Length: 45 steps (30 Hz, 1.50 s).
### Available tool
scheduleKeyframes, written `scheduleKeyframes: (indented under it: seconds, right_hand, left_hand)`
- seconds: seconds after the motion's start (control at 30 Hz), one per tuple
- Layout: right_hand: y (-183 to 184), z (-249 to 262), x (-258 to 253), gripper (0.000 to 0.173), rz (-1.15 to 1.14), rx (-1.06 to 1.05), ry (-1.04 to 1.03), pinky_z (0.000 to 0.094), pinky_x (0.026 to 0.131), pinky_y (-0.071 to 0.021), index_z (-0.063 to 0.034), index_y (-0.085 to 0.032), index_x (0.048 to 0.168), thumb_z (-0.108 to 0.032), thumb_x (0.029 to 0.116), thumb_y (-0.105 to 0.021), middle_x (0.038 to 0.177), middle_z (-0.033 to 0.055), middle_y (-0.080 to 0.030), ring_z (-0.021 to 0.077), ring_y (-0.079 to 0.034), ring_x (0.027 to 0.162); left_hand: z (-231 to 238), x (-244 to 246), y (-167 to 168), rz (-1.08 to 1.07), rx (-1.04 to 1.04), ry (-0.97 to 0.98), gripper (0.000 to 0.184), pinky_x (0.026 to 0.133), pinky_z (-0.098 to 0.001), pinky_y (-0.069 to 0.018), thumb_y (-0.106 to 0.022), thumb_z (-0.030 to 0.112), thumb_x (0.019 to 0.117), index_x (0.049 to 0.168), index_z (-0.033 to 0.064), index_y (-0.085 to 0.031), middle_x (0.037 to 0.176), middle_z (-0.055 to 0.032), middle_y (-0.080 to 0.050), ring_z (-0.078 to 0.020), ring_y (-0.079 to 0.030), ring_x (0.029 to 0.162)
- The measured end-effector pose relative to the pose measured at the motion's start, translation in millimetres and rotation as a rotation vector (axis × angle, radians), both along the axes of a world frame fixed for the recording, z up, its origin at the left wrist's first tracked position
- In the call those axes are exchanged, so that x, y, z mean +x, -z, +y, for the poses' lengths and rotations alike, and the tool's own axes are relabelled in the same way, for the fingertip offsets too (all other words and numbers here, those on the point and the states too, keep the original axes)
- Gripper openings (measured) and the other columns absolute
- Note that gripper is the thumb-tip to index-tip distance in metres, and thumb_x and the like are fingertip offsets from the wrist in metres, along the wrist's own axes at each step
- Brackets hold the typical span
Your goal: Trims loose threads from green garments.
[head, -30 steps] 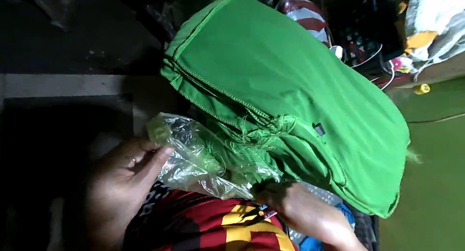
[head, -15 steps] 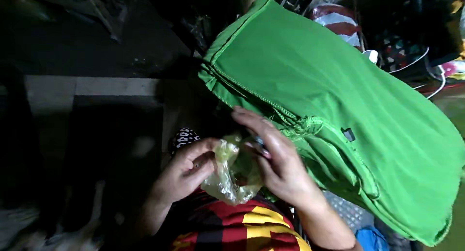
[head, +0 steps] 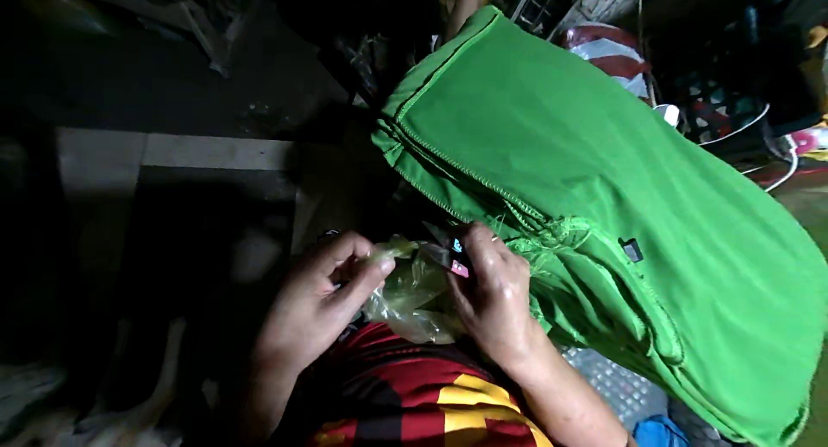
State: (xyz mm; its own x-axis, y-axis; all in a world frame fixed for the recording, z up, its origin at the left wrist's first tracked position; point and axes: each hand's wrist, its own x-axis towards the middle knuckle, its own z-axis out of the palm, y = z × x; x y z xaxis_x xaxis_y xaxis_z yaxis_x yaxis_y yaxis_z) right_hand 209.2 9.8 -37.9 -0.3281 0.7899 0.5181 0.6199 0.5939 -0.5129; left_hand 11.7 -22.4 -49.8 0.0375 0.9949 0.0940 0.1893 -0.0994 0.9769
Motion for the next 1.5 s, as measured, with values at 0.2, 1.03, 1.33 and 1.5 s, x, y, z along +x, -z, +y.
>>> scheduleKeyframes:
  seconds: [0.2,1.03,1.33,1.5]
  right_hand:
    - [10,-12,8,0.016,-0.042,-0.172,-0.083,0.0331,0.060,-0.0579,0.0048,-0.069,0.104,-0.006,0.0967,-0.059,0.093,0.0196,-0.067,0.0244,-0.069,0.069]
    - [-67,27,187,0.025,-0.141,-0.480,0.314,0.0166,0.055,-0.0410,-0.0057,-0.056,0.101,-0.028,0.1072,-0.047,0.069,-0.0063,-0.046,-0.0026,-0.045,0.057]
    - [-16,77,175,0.029,-0.118,-0.253,0.515,0.0410,0.057,-0.0514,0.0045,-0.054,0.114,-0.022,0.1113,-0.042,0.078,0.0163,-0.057,0.0232,-0.057,0.061]
    - [-39,61,179,0.032,-0.104,-0.424,0.411,0.0253,0.056,-0.0433,-0.0010,-0.056,0.101,-0.028,0.1104,-0.043,0.070,0.0014,-0.049,0.0058,-0.048,0.058]
  left_hand:
    - [4,11,8,-1.126,-0.131,0.484,0.030,0.093,-0.0353,-0.0609,-0.054,0.021,0.1044,0.127,0.0117,-0.070,0.100,0.0022,-0.077,-0.0122,-0.075,0.093]
    - [86,117,79,0.382,0.957,0.036,0.047,0.127,-0.0460,-0.0006,-0.028,0.048,0.1099,0.154,0.0333,-0.035,0.171,0.0096,-0.014,-0.0109,0.000,0.158]
    - [166,132,16,0.240,0.617,0.315,0.046,0.126,-0.0547,-0.0109,-0.056,0.019,0.0998,0.144,0.0052,-0.057,0.156,-0.0204,-0.045,-0.0321,-0.031,0.153]
    - [151,122,62,0.114,0.819,0.207,0.053,0.125,-0.0476,-0.0202,-0.048,0.049,0.1046,0.135,0.0055,-0.056,0.153,-0.0172,-0.048,-0.0261,-0.032,0.152]
